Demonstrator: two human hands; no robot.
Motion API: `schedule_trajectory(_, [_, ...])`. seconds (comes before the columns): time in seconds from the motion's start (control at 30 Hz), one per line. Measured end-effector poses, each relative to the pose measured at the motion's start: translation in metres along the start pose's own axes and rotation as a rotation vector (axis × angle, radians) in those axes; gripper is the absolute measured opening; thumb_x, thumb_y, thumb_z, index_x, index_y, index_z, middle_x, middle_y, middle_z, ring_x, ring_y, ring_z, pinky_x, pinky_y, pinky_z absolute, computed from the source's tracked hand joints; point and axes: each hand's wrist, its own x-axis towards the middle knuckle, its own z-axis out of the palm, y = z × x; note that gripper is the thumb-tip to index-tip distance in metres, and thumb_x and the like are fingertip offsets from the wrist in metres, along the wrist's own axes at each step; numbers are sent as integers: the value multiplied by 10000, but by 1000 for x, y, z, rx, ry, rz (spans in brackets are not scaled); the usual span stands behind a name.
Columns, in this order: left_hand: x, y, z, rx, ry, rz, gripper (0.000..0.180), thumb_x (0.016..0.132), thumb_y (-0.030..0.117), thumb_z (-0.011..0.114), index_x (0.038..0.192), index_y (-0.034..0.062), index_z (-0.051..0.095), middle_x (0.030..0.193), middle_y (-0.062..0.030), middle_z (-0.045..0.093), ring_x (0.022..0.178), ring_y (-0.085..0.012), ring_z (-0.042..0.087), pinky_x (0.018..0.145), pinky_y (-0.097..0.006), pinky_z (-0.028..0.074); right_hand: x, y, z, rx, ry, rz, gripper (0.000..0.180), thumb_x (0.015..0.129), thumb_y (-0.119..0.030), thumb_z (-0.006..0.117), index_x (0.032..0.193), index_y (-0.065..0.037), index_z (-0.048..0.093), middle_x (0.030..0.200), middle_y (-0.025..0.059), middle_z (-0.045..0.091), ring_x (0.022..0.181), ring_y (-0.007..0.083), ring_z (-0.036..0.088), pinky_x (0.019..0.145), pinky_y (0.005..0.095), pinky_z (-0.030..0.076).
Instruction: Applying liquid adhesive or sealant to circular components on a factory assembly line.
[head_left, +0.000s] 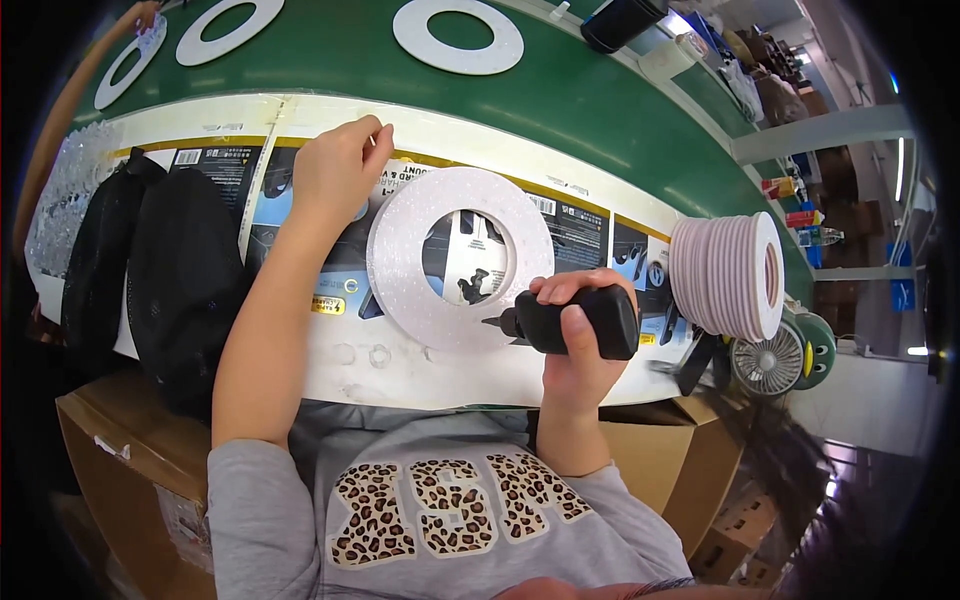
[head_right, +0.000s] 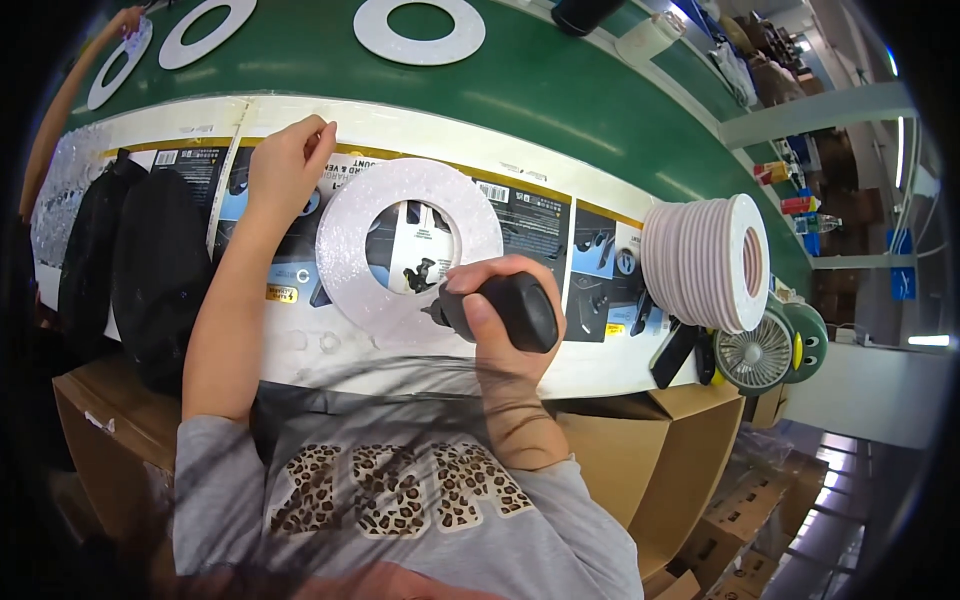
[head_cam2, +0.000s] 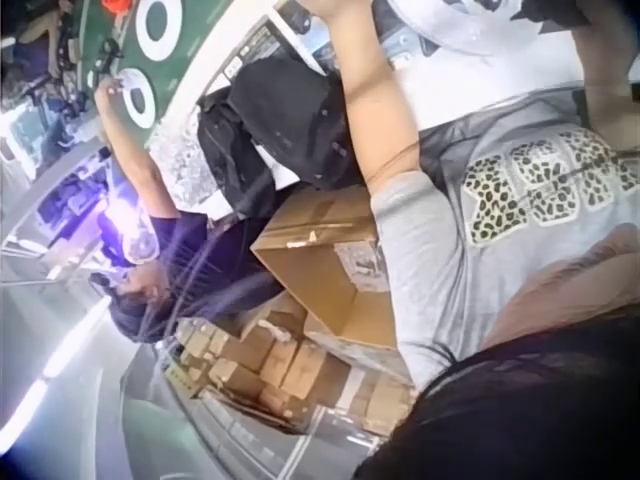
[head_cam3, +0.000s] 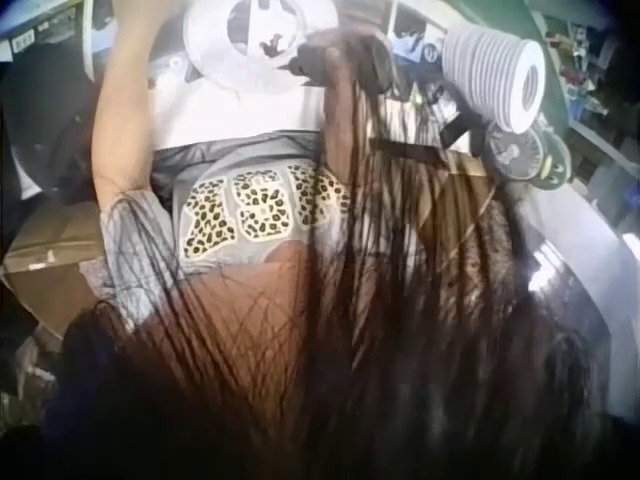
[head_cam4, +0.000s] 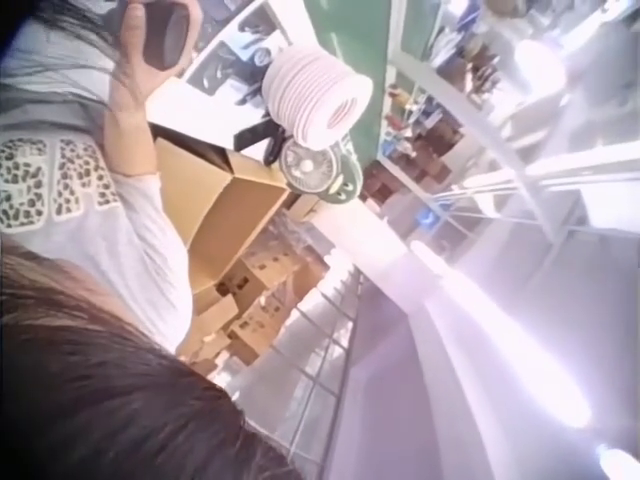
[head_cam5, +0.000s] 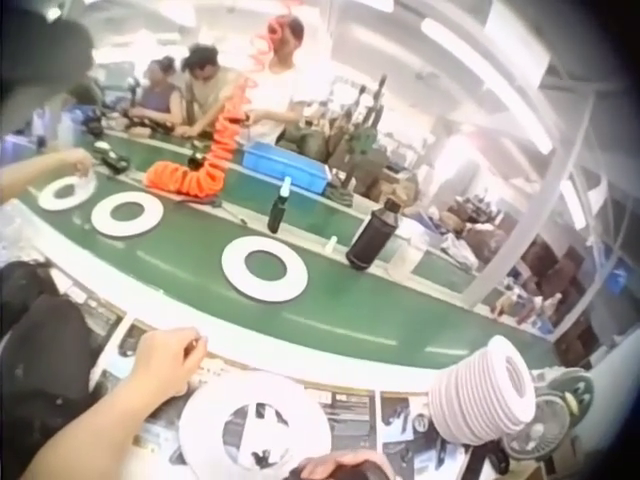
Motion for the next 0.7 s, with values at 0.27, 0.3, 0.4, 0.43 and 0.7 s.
schedule_trajectory(0.27, [0,3,0,-17,-15,-18,230,878,227,596,730,53,624,604,-76,620,528,-253,601,501,-355,458,-2,9,-3,30,-50,4,294,836,-39,668,1090,19,531,919,134,643,888,220,631,856,359,505])
schedule_trajectory(0.3, [0,2,0,-33,-32,-23,223,887,228,590,775,40,636,626,-98,624,532,-254,592,511,-345,445,-2,11,-3,36,-56,3,296,841,-61,675,1087,20,532,915,134,645,890,219,629,854,357,504])
schedule_trajectory(0.4, [0,3,-1,-45,-57,-32,224,897,227,582,820,27,648,650,-120,628,539,-255,585,522,-334,434,-2,12,-2,-1,-44,9,297,846,-80,675,1085,21,531,910,131,647,891,220,629,852,355,503])
schedule_trajectory(0.43, [-1,3,-2,-43,-65,-34,225,898,226,580,819,27,647,652,-120,629,541,-256,587,524,-334,435,-2,12,-2,-1,-45,10,297,846,-80,675,1085,21,531,910,131,647,891,220,629,852,355,503])
schedule_trajectory(0.7, [0,1,0,-29,-48,-21,230,894,230,579,781,38,639,631,-101,627,538,-257,598,517,-346,450,-1,13,-3,-56,-23,36,353,827,-133,693,1104,-21,505,868,124,596,847,248,587,859,445,487])
